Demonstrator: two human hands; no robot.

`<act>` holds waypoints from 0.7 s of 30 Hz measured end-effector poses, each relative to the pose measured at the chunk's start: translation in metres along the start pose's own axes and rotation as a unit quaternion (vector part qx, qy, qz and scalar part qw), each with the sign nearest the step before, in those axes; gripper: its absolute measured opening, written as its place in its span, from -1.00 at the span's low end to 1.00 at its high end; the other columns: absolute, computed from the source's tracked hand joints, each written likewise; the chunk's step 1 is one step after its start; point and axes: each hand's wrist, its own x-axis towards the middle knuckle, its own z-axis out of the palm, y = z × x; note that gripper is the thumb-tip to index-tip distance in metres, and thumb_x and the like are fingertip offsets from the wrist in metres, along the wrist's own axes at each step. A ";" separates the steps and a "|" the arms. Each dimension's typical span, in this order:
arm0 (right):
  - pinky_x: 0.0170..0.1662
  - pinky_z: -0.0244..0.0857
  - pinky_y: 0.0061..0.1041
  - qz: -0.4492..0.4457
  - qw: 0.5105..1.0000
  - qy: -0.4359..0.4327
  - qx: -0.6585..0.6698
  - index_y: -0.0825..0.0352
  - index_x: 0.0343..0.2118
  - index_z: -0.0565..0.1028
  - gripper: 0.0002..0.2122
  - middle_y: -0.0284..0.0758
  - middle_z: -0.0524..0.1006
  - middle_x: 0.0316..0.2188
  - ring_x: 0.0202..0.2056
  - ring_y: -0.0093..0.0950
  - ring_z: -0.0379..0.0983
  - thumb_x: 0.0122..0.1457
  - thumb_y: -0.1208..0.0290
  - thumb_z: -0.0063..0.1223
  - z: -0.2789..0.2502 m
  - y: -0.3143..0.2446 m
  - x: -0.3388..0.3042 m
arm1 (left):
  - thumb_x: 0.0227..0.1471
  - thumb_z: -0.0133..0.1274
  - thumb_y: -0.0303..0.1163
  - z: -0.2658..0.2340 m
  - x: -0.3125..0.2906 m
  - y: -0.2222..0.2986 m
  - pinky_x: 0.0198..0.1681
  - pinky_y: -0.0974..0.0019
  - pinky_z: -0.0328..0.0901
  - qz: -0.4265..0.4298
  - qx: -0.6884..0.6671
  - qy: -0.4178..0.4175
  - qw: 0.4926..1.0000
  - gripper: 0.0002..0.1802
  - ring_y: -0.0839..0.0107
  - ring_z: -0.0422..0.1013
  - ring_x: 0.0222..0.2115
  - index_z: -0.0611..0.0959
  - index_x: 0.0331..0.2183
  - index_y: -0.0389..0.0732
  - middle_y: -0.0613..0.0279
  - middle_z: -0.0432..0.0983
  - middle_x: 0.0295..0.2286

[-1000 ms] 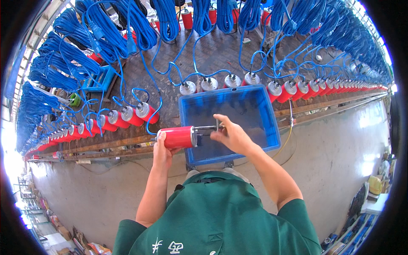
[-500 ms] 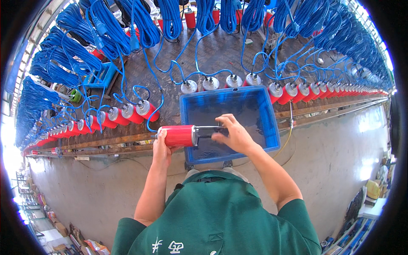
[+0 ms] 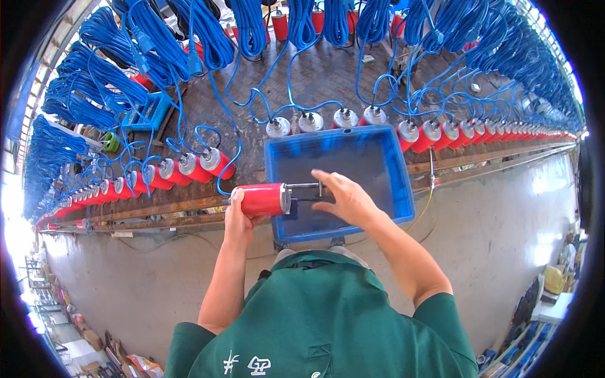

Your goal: The person picks up red cylindrical canisters from a workbench, immerses them in a blue bin of water, and applies air with a nozzle to the valve assembly.

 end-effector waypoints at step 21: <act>-0.13 0.51 -0.36 0.240 0.939 0.217 0.115 0.38 -0.07 0.65 -0.72 -0.15 0.71 -0.35 -0.29 -0.40 0.66 0.29 0.29 0.30 -0.074 0.057 -0.021 | 0.28 0.04 0.28 0.000 -0.003 -0.008 0.00 0.00 0.57 0.039 0.029 0.019 0.999 -0.33 0.18 0.62 -0.02 0.50 0.14 -0.04 0.16 0.63 0.01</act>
